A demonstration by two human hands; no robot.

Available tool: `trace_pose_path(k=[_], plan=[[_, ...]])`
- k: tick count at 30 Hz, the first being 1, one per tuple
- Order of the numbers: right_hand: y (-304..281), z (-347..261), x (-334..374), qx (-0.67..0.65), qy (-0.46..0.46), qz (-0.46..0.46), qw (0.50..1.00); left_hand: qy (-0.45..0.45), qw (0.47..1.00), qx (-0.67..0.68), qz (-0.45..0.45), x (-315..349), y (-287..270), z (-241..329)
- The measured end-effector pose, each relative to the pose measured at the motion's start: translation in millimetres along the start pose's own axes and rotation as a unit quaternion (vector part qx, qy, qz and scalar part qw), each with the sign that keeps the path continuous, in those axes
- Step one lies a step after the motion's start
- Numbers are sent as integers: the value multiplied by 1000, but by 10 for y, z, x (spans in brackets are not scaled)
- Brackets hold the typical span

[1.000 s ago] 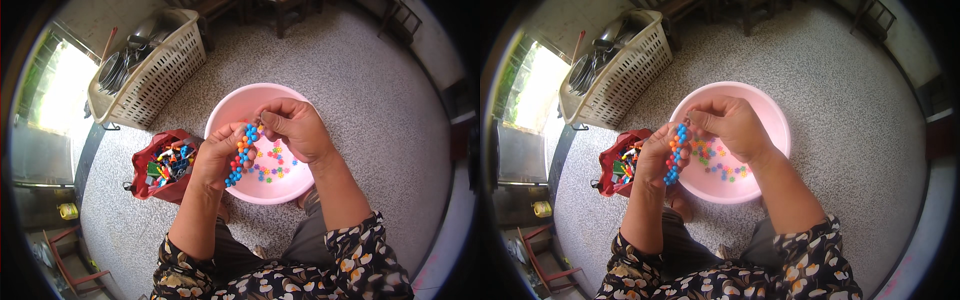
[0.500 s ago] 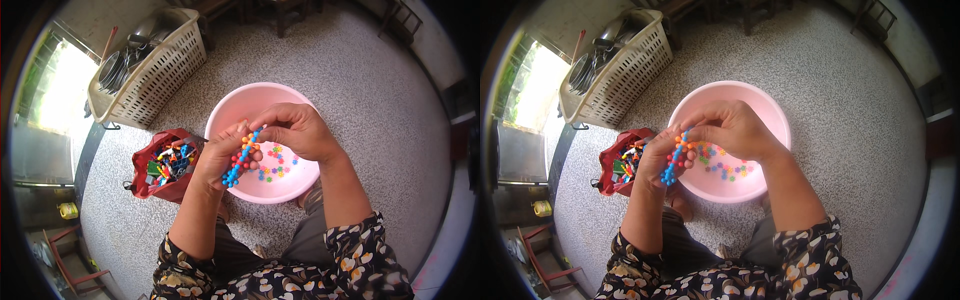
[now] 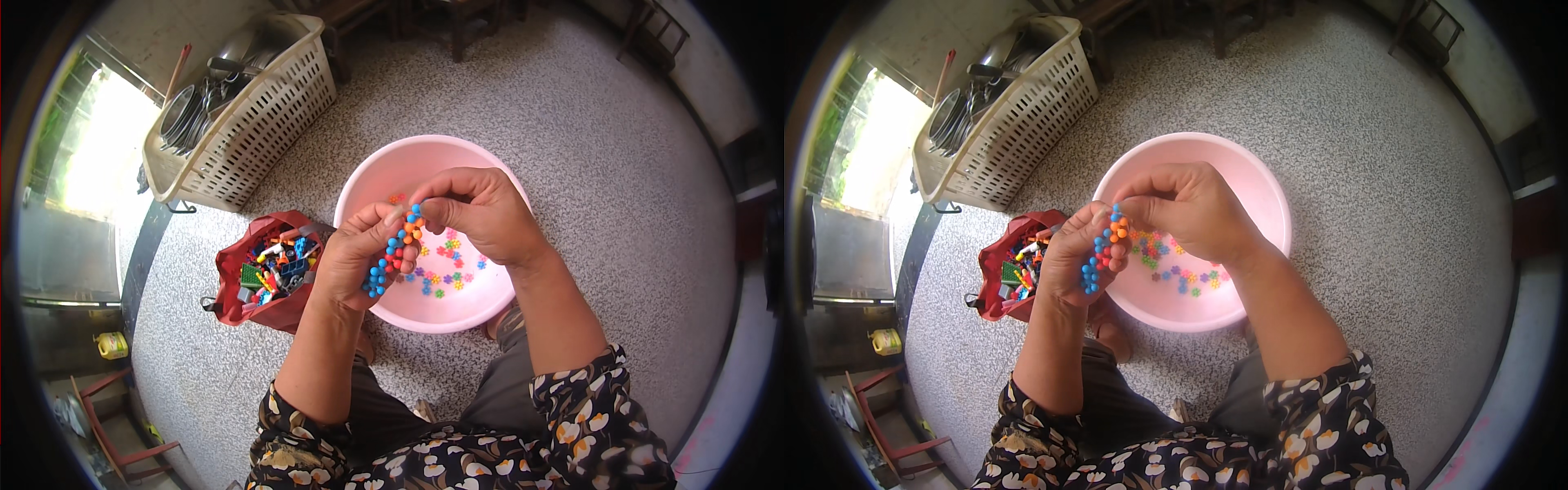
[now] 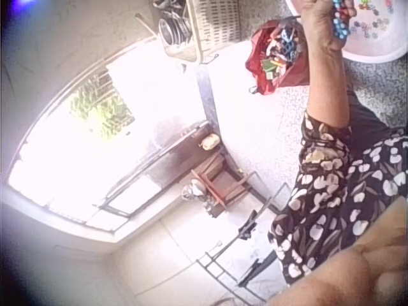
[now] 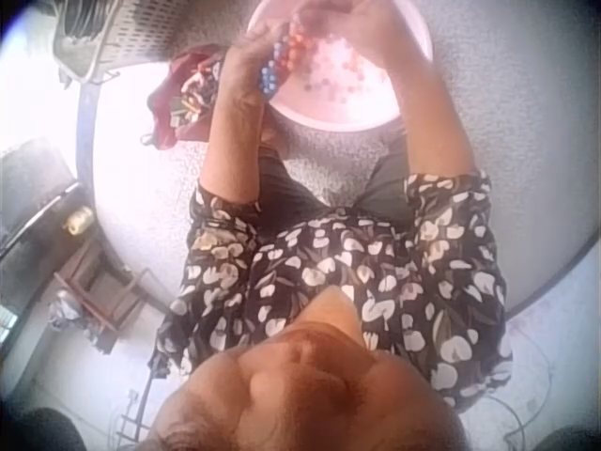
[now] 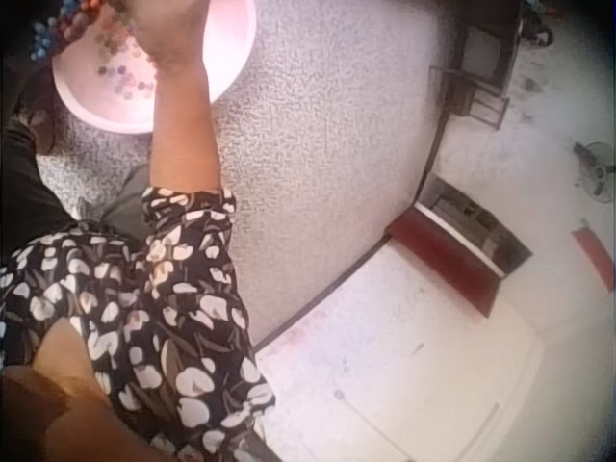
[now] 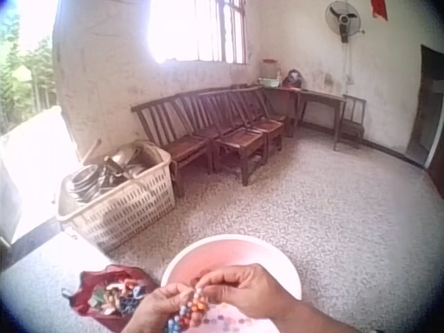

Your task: Assemble a toy structure using interlocking colorful snowflake beads.

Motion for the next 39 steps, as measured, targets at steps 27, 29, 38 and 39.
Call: trace_pose_path(k=[27,29,38,39], plan=[[-47,-97,-12,75,-13,-22,997,-37,999,15,31,35,52,-32],[-50,-99,-7,91,-2,-36,995,-29,999,-11,17,34,37,-25],[-28,24,12,-8,3,18,1000,-12,998,22,-59,12,49,-17],[-23,25,10,-8,3,18,1000,-7,998,23,-65,20,62,-7]])
Point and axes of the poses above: each hand's wrist, its own x-axis away from the middle knuckle, its own y-axis out of the palm, z = x × y, the point moved 8 cm from there along -x, towards the middle knuckle, and after that the axes turned 15 degrees about -y, right-handed, at the moved point
